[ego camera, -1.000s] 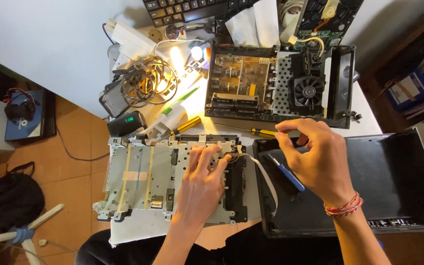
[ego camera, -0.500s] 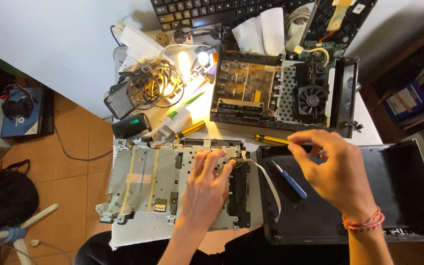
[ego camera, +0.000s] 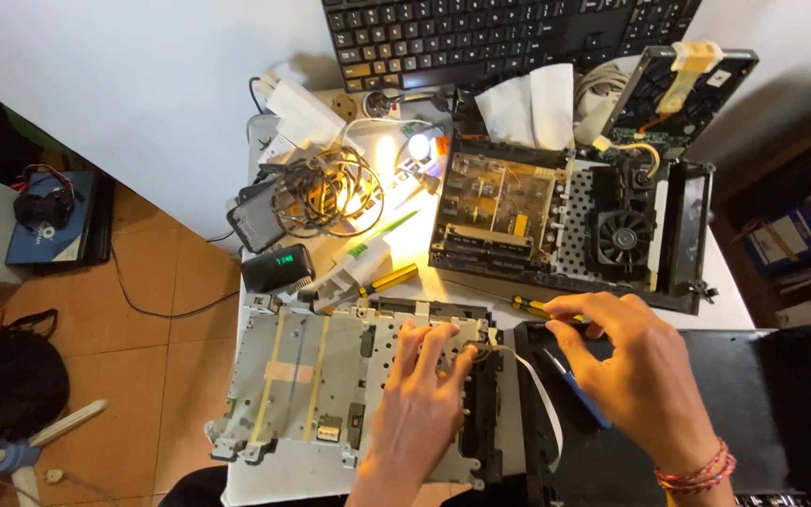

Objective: The person is disconnecting various internal cables and ribbon connectors from a game console during a repair or disassembly process.

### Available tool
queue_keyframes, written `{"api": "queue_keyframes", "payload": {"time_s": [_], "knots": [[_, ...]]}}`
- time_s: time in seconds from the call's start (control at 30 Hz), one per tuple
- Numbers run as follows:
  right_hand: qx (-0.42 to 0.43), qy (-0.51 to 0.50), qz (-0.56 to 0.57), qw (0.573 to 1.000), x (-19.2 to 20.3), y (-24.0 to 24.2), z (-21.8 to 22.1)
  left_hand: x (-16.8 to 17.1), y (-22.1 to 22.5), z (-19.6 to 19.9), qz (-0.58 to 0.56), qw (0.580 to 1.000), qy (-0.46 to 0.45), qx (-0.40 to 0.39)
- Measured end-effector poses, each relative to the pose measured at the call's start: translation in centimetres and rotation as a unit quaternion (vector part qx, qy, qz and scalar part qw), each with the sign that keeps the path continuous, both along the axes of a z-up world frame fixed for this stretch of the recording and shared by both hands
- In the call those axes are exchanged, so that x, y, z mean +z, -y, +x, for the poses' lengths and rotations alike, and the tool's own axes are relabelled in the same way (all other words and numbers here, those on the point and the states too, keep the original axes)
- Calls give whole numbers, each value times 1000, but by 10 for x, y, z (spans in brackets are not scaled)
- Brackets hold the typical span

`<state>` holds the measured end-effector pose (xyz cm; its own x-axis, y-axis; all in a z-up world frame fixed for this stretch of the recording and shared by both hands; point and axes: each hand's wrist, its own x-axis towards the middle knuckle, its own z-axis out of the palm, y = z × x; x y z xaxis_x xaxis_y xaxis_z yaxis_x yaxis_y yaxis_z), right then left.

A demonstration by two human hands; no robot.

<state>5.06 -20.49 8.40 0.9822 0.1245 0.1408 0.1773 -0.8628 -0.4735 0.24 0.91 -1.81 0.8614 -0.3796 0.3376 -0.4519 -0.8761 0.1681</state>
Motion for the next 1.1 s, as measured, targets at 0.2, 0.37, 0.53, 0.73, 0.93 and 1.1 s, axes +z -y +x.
{"api": "queue_keyframes", "payload": {"time_s": [0.2, 0.37, 0.53, 0.73, 0.93, 1.1], "knots": [[5, -22, -17, 1000, -14, -15, 9, 11, -1, 2, -18, 1000, 0, -1], [-83, -25, -41, 995, -16, -3, 13, 24, -2, 4, -67, 998, 6, -14], [-126, -28, -61, 990, -23, 31, 12, 22, 1, 4, -65, 998, 12, -2], [-44, -7, -75, 996, -51, 52, 15, 20, 5, 4, -87, 996, -5, -3], [-62, -52, -36, 996, -42, 54, 7, 24, 7, 3, -86, 996, 17, 0], [-73, -21, -16, 997, -34, 59, 7, 25, 10, 3, -87, 996, 14, 2]]}}
